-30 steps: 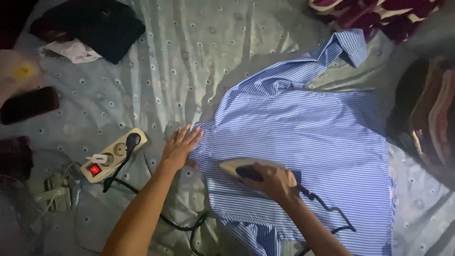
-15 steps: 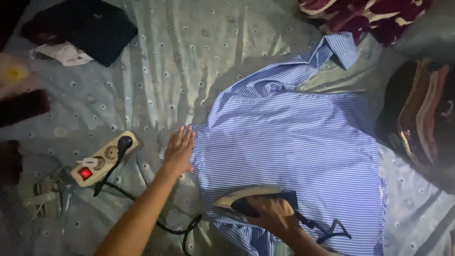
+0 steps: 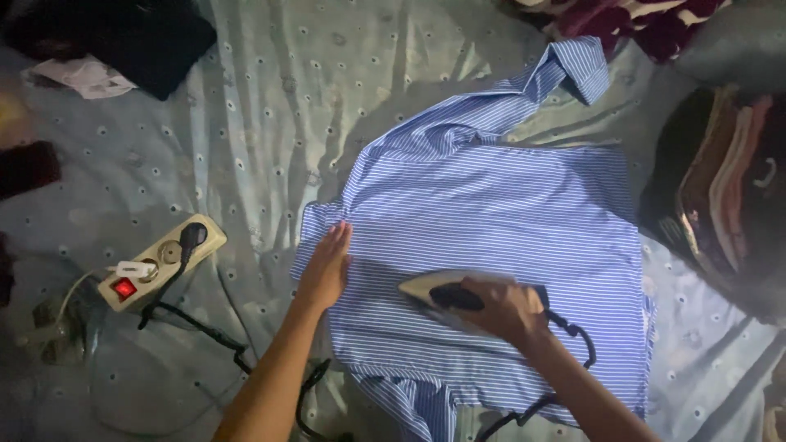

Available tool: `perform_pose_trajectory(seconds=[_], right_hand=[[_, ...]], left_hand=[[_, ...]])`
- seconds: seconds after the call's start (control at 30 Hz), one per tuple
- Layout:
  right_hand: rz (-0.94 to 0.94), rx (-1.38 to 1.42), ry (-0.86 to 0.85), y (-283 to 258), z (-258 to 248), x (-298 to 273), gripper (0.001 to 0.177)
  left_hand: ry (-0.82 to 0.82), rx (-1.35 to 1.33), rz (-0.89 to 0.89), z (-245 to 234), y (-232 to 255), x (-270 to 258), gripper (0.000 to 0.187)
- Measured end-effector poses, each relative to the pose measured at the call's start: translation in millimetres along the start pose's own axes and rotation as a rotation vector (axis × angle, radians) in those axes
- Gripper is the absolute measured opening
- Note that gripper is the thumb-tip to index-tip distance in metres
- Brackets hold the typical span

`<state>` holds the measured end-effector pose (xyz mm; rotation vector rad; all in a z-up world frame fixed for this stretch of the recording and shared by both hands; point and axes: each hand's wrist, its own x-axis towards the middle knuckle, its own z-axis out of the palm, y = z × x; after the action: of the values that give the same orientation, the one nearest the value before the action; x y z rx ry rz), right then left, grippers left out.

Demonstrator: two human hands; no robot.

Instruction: The recorder is ironing and folding a blue striped shirt on a bed.

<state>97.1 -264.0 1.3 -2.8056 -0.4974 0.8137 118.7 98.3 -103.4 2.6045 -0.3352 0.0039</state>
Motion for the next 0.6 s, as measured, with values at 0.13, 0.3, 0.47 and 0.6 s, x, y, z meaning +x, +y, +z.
perform_pose_trajectory(seconds=[0.13,0.3,0.47,0.6], right_hand=[[0.120,0.090,0.007,30,-19,14,0.055],[0.210,-0.054,0.225,43,-43,17,0.064],[0.296,0.056,0.179,44,-50,8,0.056],[0.210,0.021,0.140,45,-27,-16,0.057]], left_hand=[[-0.048,0.039,-0.045,4,2,4,0.060],[-0.073,0.153,-0.123,7,14,5,0.060],[0.057,0.190,-0.179,21,38,-8,0.066],[0.013,0.176,-0.223,32,59,-24,0.062]])
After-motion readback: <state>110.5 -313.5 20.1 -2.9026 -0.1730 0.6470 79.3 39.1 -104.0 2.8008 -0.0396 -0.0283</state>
